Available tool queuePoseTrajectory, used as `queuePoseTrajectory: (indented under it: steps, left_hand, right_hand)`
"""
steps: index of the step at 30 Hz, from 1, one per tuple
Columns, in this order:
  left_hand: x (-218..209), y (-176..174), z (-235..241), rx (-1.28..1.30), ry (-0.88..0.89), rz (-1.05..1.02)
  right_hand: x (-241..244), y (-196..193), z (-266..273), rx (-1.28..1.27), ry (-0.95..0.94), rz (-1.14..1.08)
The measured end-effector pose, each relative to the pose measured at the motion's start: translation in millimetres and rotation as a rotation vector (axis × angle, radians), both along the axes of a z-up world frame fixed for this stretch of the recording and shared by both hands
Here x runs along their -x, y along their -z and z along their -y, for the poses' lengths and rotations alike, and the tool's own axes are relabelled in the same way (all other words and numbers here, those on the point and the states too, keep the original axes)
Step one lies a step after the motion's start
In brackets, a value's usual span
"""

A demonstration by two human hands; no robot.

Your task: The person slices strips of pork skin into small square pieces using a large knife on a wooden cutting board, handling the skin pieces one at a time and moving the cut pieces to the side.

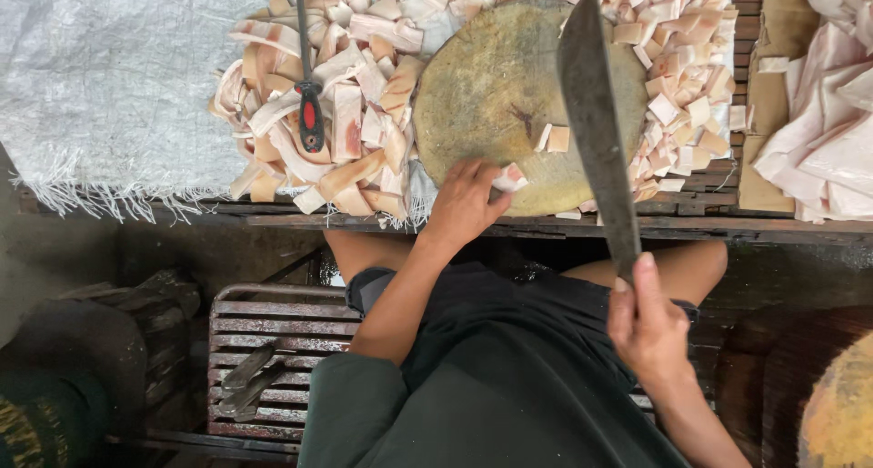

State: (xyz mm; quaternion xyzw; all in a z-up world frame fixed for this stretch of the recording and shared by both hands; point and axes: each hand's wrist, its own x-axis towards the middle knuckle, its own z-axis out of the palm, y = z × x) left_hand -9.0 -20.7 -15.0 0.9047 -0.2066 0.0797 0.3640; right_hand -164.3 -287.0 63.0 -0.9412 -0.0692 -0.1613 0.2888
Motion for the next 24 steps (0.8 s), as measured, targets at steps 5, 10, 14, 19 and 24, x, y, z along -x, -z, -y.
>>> queuePoseTrajectory:
  steps: [5,10,14,19,24]
  left_hand:
    - [2,-5,-4,-0.070,0.034,-0.032]
    - [6,6,-21,0.042,-0.111,0.014]
    - [2,25,-55,0.008,-0.589,0.216]
    - [-9,40,-76,-0.171,-0.639,0.037]
    - [-27,11,-85,-0.023,-0.555,0.067]
  right_hand:
    - [-15,18,-10,0.152,-0.181,-0.310]
    - [-19,8,-5,0.011,-0.066,-0.307]
    - [-7,-3,-2,-0.062,-0.094,-0.293]
    - [-15,13,10,0.185,-0.154,-0.376]
    - [-40,40,28,0.191,0.053,-0.386]
